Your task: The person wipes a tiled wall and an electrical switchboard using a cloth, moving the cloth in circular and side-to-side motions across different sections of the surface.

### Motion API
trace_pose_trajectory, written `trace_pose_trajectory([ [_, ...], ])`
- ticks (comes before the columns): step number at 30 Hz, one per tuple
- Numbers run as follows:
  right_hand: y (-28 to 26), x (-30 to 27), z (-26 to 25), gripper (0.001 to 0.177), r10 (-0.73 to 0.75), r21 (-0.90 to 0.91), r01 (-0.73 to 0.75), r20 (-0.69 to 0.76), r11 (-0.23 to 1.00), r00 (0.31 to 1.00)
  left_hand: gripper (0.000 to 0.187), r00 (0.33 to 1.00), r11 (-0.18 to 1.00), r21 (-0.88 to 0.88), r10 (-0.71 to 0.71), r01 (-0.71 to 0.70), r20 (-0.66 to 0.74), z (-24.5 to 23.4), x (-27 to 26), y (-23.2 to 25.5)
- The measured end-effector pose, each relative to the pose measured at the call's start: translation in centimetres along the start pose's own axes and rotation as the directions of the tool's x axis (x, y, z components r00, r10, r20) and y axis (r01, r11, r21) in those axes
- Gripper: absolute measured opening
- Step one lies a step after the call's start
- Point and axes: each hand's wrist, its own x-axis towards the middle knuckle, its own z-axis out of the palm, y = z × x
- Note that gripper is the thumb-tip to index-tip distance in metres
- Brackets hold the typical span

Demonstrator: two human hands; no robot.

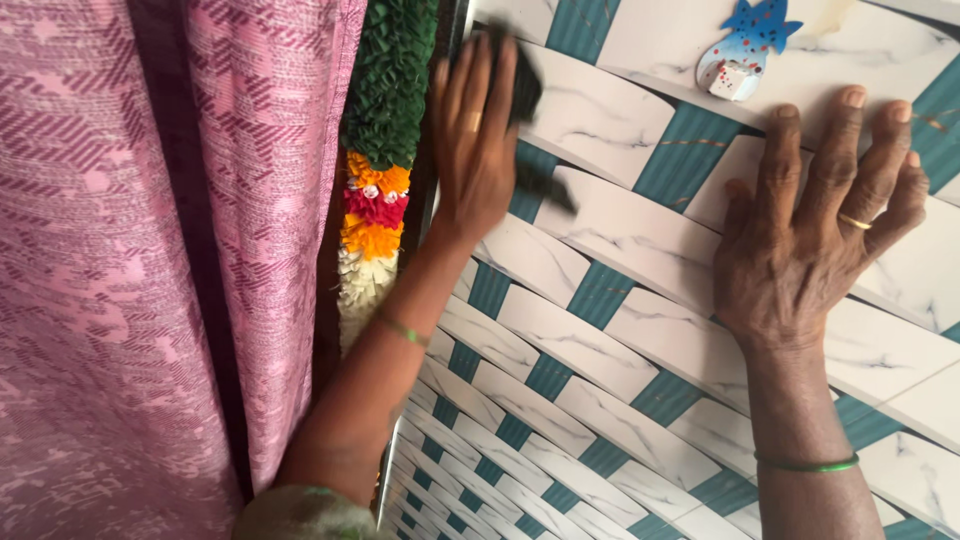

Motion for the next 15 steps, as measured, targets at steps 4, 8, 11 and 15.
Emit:
trace_pose_trajectory([
  [4,-0.5,0.1,-0.4,0.054,0.026,0.028,-0.026,0.003,0.999,1.000,0.078,0.996,0.984,-0.154,-0.089,0.093,0.033,-1.9,-8.2,2.2],
  [8,-1.0,0.5,-1.0,0.050,0.047,0.084,-0.047,0.005,0.995,0.999,0.098,0.986,0.975,-0.152,-0.157,0.163,0.054,-2.4,-13.7,6.1],
  [11,-1.0,0.5,-1.0,0.053,0.032,0.055,-0.032,0.011,0.998,0.999,0.067,0.963,0.957,-0.119,-0.254,0.263,0.088,-1.0,-12.8,6.0],
  [15,-1.0,0.6,-1.1,0.051,0.041,0.075,-0.043,0.019,0.996,0.999,0.061,0.977,0.964,-0.162,-0.213,0.213,0.015,0.8,-7.3,4.2],
])
